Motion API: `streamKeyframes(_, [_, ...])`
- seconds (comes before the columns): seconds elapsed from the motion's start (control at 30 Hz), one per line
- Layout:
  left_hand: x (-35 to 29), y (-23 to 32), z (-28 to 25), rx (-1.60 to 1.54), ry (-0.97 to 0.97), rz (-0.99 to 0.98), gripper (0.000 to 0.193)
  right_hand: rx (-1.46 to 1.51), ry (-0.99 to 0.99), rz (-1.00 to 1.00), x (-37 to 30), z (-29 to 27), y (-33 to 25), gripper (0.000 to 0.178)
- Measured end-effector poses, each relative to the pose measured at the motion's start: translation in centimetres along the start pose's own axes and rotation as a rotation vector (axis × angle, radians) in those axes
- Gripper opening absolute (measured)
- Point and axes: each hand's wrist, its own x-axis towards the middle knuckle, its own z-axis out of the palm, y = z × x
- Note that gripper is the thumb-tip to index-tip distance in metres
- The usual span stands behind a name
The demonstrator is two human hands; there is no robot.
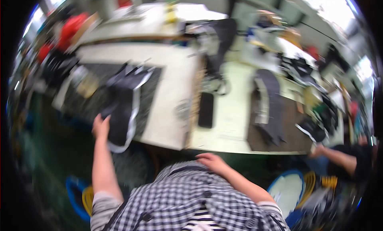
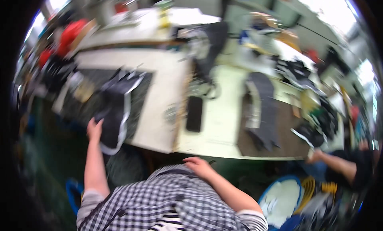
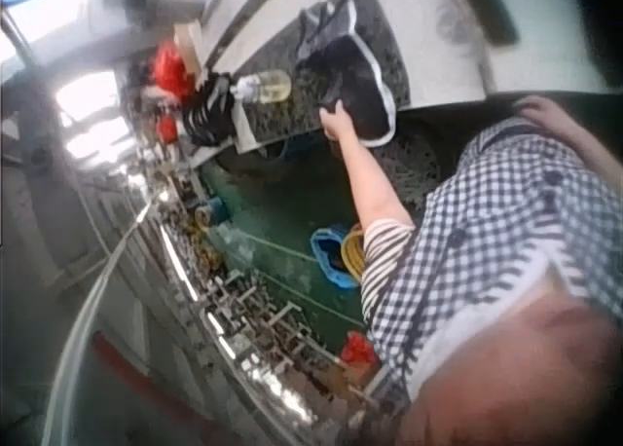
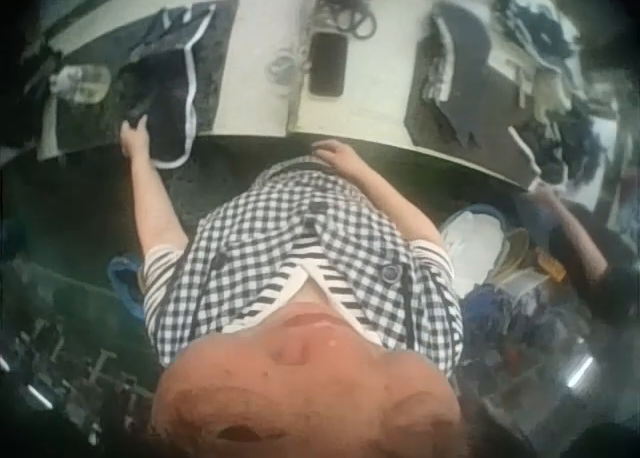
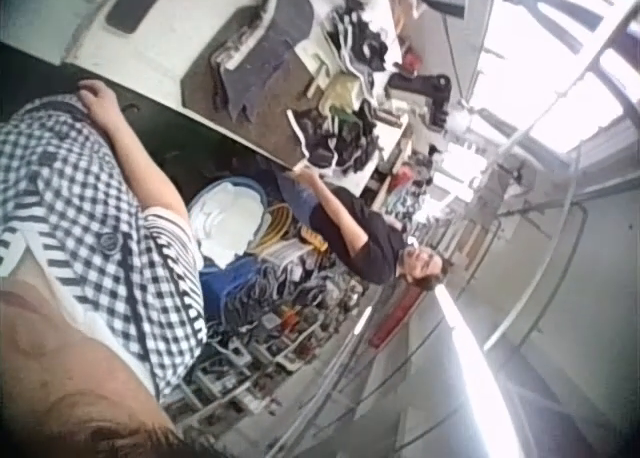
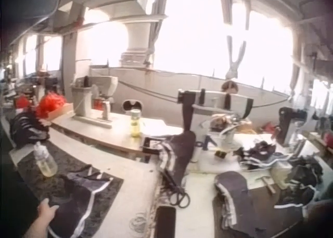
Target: Assembling and gluing shoe components in a manufacturing facility.
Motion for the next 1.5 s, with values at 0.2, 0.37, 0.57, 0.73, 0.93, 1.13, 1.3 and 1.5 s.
streamKeyframes(0.2, [2.5,0.8,0.0,-0.026,0.236,0.303,0.045,-0.085,-0.074,-0.106,2.2,1.5,2.0,0.036])
streamKeyframes(0.37, [5.9,1.2,-0.4,0.097,0.227,0.314,0.045,-0.028,-0.053,-0.104,2.5,0.8,2.3,0.037])
streamKeyframes(0.57, [3.3,7.0,2.0,0.291,0.236,0.203,0.076,0.144,-0.050,-0.141,0.7,-1.1,3.6,0.042])
streamKeyframes(0.73, [-0.3,14.2,3.4,-0.074,0.253,0.536,0.064,0.263,-0.269,-0.117,-5.1,-4.4,3.9,0.059])
streamKeyframes(0.93, [-9.7,26.0,3.3,-0.433,0.126,0.761,0.057,0.341,-0.137,-0.014,-8.8,-8.2,9.3,0.058])
streamKeyframes(1.13, [-17.8,36.3,8.3,-0.720,-0.334,0.675,0.047,0.203,0.137,0.083,-12.2,-16.0,9.1,0.045])
streamKeyframes(1.3, [-24.5,43.3,16.8,-0.932,-0.868,0.413,0.048,0.411,0.030,-0.143,-15.4,-27.4,5.7,0.037])
streamKeyframes(1.5, [-35.7,51.8,22.9,-0.693,-0.955,0.206,0.068,0.426,0.773,-0.431,-7.2,-40.3,6.4,0.039])
